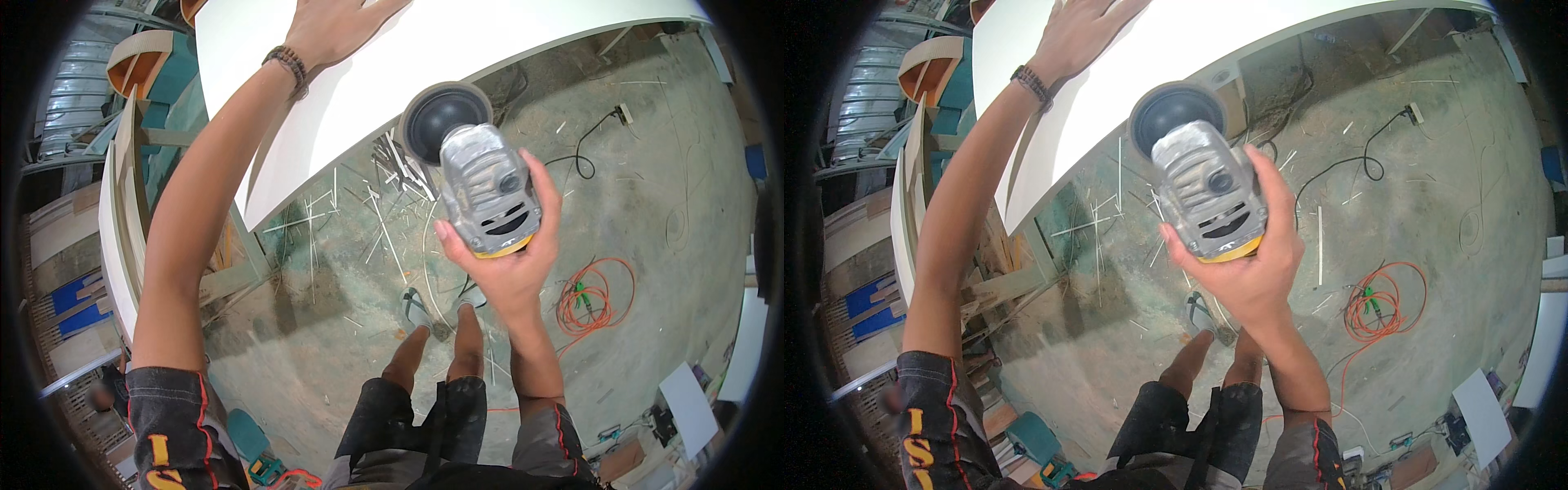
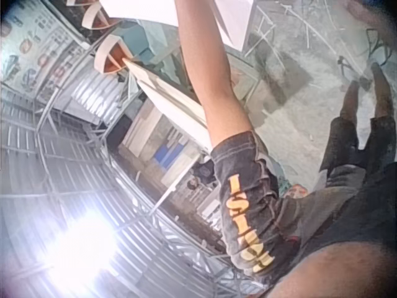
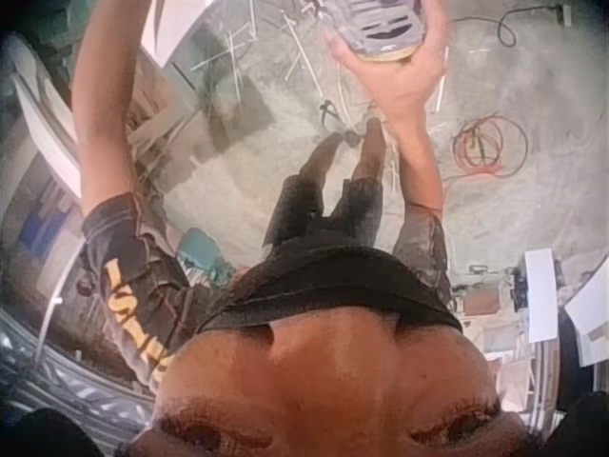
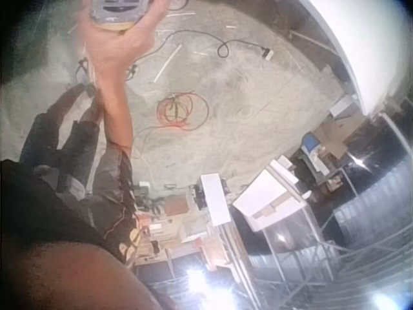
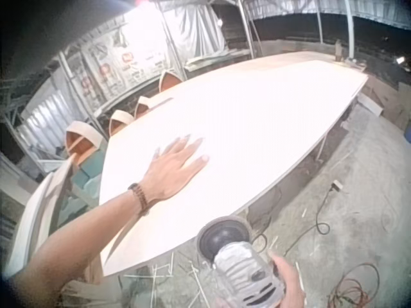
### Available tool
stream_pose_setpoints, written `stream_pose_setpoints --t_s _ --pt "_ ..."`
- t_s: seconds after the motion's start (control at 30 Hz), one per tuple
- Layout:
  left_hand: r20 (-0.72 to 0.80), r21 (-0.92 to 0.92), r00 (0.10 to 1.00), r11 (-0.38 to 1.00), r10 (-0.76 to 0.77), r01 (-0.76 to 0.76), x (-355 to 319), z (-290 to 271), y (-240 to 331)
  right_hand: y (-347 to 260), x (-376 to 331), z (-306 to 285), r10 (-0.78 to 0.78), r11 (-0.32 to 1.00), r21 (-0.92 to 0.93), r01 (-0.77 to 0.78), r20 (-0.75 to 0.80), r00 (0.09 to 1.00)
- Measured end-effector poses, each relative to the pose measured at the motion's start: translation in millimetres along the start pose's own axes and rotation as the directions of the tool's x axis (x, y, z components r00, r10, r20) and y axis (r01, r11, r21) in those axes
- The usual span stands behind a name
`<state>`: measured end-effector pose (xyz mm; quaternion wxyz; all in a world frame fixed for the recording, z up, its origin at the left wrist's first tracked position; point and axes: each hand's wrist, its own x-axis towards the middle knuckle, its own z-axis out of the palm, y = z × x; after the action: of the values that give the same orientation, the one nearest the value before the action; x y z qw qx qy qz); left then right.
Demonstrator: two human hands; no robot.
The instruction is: The person sands the edges of white laminated panels using a power sander, moving each panel to the side after finishing.
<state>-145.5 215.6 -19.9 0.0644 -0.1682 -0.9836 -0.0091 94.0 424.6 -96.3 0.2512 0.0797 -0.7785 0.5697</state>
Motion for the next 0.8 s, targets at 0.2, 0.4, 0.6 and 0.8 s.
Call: stream_pose_setpoints --t_s 0.2,0.4,0.6,0.8 --pt "-0.006 -0.010 1.000 1.000 -0.002 0.002 3 -2 5 16 20 -19 0.087 0.996 0.024 -0.086 -0.058 0.995" --pt "0.015 -0.036 1.000 0.999 -0.004 0.004 1 -10 14 31 42 -38 0.131 0.989 0.086 -0.121 -0.118 0.984" --pt "0.005 -0.045 1.000 0.999 0.011 -0.011 8 -1 14 42 69 -64 0.243 0.963 0.151 -0.222 -0.144 0.959" --pt "-0.188 0.096 0.972 0.988 0.138 -0.122 17 33 -24 53 95 -84 0.302 0.938 0.229 -0.262 -0.165 0.939"
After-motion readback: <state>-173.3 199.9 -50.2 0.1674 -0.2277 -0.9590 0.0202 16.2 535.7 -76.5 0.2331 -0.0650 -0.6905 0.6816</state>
